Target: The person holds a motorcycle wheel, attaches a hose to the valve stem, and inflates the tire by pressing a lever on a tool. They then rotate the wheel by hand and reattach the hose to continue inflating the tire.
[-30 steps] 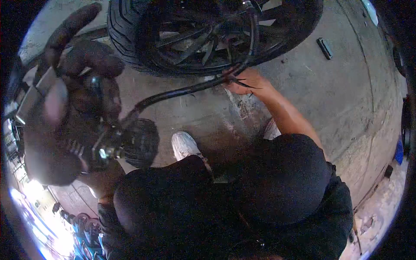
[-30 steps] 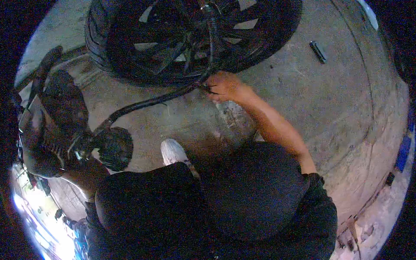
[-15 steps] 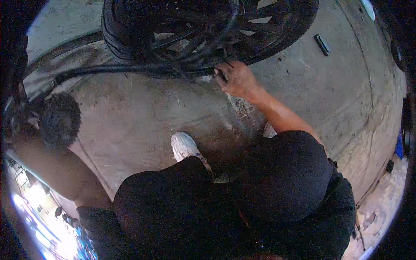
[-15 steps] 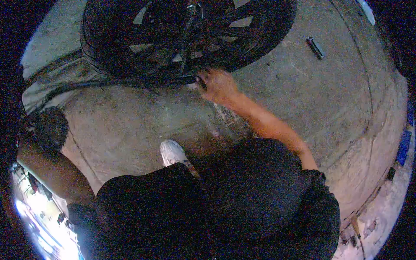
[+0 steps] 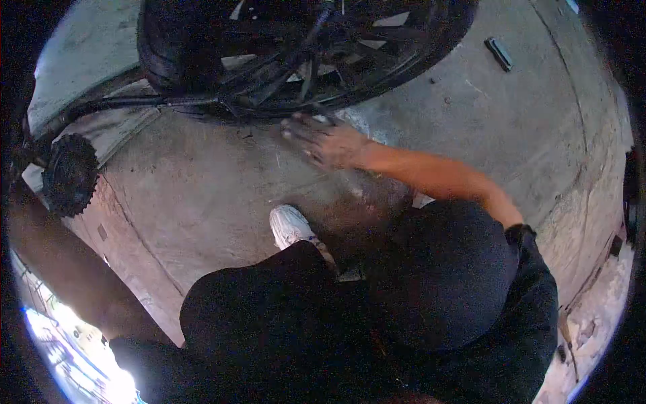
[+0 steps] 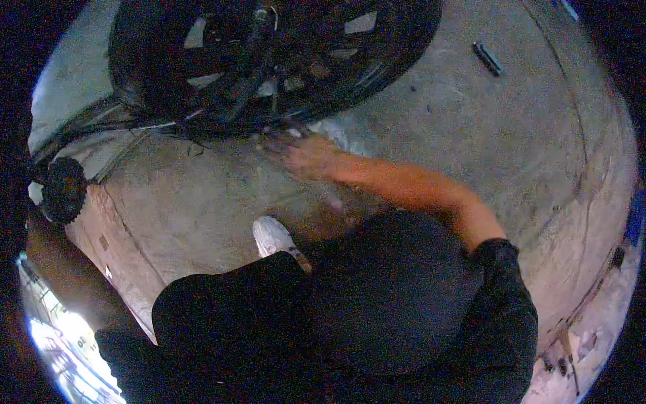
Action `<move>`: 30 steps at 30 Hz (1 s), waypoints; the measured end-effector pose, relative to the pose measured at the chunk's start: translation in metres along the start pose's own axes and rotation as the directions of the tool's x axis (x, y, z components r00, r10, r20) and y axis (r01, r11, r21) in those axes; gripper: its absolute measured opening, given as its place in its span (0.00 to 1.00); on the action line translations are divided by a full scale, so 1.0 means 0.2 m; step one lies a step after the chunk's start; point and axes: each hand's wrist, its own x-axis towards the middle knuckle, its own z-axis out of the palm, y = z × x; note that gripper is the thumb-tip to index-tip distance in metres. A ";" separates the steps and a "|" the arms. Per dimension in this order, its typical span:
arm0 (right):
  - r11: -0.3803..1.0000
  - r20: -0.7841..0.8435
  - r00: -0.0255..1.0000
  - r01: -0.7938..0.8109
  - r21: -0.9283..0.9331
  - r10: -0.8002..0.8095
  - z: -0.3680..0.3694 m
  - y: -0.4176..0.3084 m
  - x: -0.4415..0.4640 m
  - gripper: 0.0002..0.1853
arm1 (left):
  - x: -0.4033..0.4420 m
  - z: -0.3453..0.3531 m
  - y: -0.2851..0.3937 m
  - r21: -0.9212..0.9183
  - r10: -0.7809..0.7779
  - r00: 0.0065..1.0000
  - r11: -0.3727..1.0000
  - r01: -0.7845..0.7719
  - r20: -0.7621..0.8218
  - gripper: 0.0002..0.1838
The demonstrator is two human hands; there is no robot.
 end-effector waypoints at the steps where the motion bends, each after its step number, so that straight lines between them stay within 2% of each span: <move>1: 1.000 0.000 1.000 -0.009 0.003 0.009 0.11 0.02 0.03 0.31 | 0.01 0.03 0.01 -0.008 -0.027 0.998 1.000 0.027 -0.053 0.36; 2: 0.995 0.160 0.987 0.015 0.100 -0.031 0.25 0.07 0.07 0.33 | 0.00 0.04 0.01 -0.007 -0.031 0.998 0.999 0.031 -0.050 0.36; 3: 0.980 0.310 0.947 0.022 0.200 -0.085 0.37 0.09 0.07 0.35 | -0.02 0.04 0.01 0.035 -0.035 0.993 0.999 0.040 -0.115 0.36; 4: 0.979 0.307 0.948 0.020 0.203 -0.083 0.30 0.09 0.08 0.35 | -0.02 0.04 0.00 0.077 -0.035 0.983 0.996 0.049 -0.180 0.36; 5: 0.991 0.230 0.970 0.054 0.123 -0.081 0.22 0.12 0.08 0.36 | -0.01 0.04 -0.01 0.078 -0.038 0.983 0.996 0.052 -0.179 0.36; 6: 0.996 0.151 0.985 0.081 0.041 -0.086 0.13 0.14 0.09 0.37 | 0.01 0.05 -0.02 -0.019 -0.055 0.996 0.998 0.053 -0.073 0.36; 7: 0.996 0.149 0.985 0.081 0.044 -0.086 0.06 0.16 0.08 0.37 | 0.02 0.05 -0.03 -0.115 -0.060 0.998 0.991 0.064 0.033 0.36; 9: 0.945 0.204 0.969 0.189 -0.269 -0.135 -0.05 0.20 0.03 0.36 | 0.02 0.04 -0.06 -0.122 -0.036 0.998 0.992 0.042 0.049 0.36; 10: 0.945 0.207 0.969 0.190 -0.266 -0.136 -0.08 0.23 -0.01 0.36 | 0.02 0.03 -0.08 -0.128 -0.007 0.998 0.992 0.015 0.065 0.36; 11: 0.969 0.293 0.947 0.186 -0.160 -0.133 -0.10 0.27 -0.04 0.36 | 0.01 -0.01 -0.08 -0.133 -0.006 0.998 0.991 0.015 0.065 0.36; 12: 0.984 0.373 0.917 0.172 -0.055 -0.140 -0.11 0.30 -0.09 0.35 | 0.01 -0.07 -0.06 -0.100 -0.024 0.991 0.994 0.037 0.130 0.36; 13: 0.983 0.373 0.917 0.174 -0.052 -0.143 -0.12 0.32 -0.16 0.35 | -0.01 -0.12 -0.05 -0.065 -0.045 0.980 0.996 0.059 0.192 0.37; 15: 0.978 0.136 0.969 0.209 -0.016 -0.205 -0.15 0.33 -0.26 0.29 | -0.02 -0.11 -0.04 -0.066 -0.058 0.980 0.995 0.072 0.190 0.37; 16: 0.977 0.135 0.968 0.214 -0.013 -0.211 -0.15 0.30 -0.27 0.29 | -0.01 -0.09 -0.04 -0.066 -0.066 0.979 0.995 0.080 0.195 0.37; 17: 0.942 0.237 0.971 -0.113 0.317 0.037 -0.18 0.23 -0.27 0.25 | 0.00 -0.08 -0.04 -0.067 -0.074 0.977 0.994 0.089 0.202 0.37; 18: 0.707 0.409 0.884 -0.437 0.556 0.226 -0.20 0.20 -0.28 0.21 | 0.02 -0.06 -0.04 -0.068 -0.081 0.974 0.993 0.097 0.210 0.37; 19: 0.706 0.412 0.883 -0.439 0.557 0.224 -0.17 0.20 -0.27 0.21 | 0.03 -0.05 -0.05 -0.073 -0.087 0.972 0.992 0.105 0.219 0.37; 20: 0.190 0.597 0.754 -0.651 0.735 0.274 -0.12 0.19 -0.25 0.19 | 0.04 -0.01 -0.06 -0.078 -0.086 0.971 0.991 0.106 0.222 0.37; 21: -0.387 0.762 0.618 -0.665 0.639 0.195 -0.07 0.19 -0.24 0.17 | 0.05 0.04 -0.06 -0.120 -0.101 0.986 0.986 0.118 0.136 0.37; 22: -0.391 0.762 0.616 -0.662 0.639 0.200 -0.02 0.21 -0.23 0.17 | 0.06 0.10 -0.05 -0.160 -0.121 0.991 0.979 0.128 0.052 0.37; 24: -0.467 0.711 0.695 -0.597 0.652 0.106 0.03 0.22 -0.18 0.18 | 0.05 0.22 -0.04 -0.238 -0.174 0.977 0.961 0.142 -0.121 0.36; 25: -0.542 0.692 0.714 -0.543 0.642 0.104 0.03 0.21 -0.17 0.18 | 0.05 0.24 -0.05 -0.275 -0.204 0.957 0.951 0.143 -0.206 0.36; 26: -0.543 0.690 0.716 -0.540 0.643 0.105 0.04 0.22 -0.15 0.18 | 0.05 0.23 -0.08 -0.274 -0.206 0.957 0.951 0.147 -0.205 0.36; 27: -0.608 0.680 0.730 -0.506 0.612 0.076 0.04 0.23 -0.12 0.19 | 0.05 0.21 -0.14 -0.059 -0.069 0.739 0.997 0.039 -0.670 0.36; 28: -0.670 0.668 0.743 -0.472 0.573 0.048 0.05 0.24 -0.10 0.19 | 0.04 0.17 -0.17 0.183 0.157 0.333 0.982 0.048 -0.930 0.36; 29: -0.673 0.669 0.741 -0.471 0.569 0.047 0.07 0.25 -0.09 0.19 | 0.00 0.10 -0.12 0.180 0.153 0.335 0.982 0.051 -0.930 0.36; 30: -0.712 0.654 0.754 -0.430 0.555 0.055 0.10 0.26 -0.09 0.20 | -0.06 -0.01 -0.01 0.032 -0.043 0.775 0.996 0.081 -0.630 0.36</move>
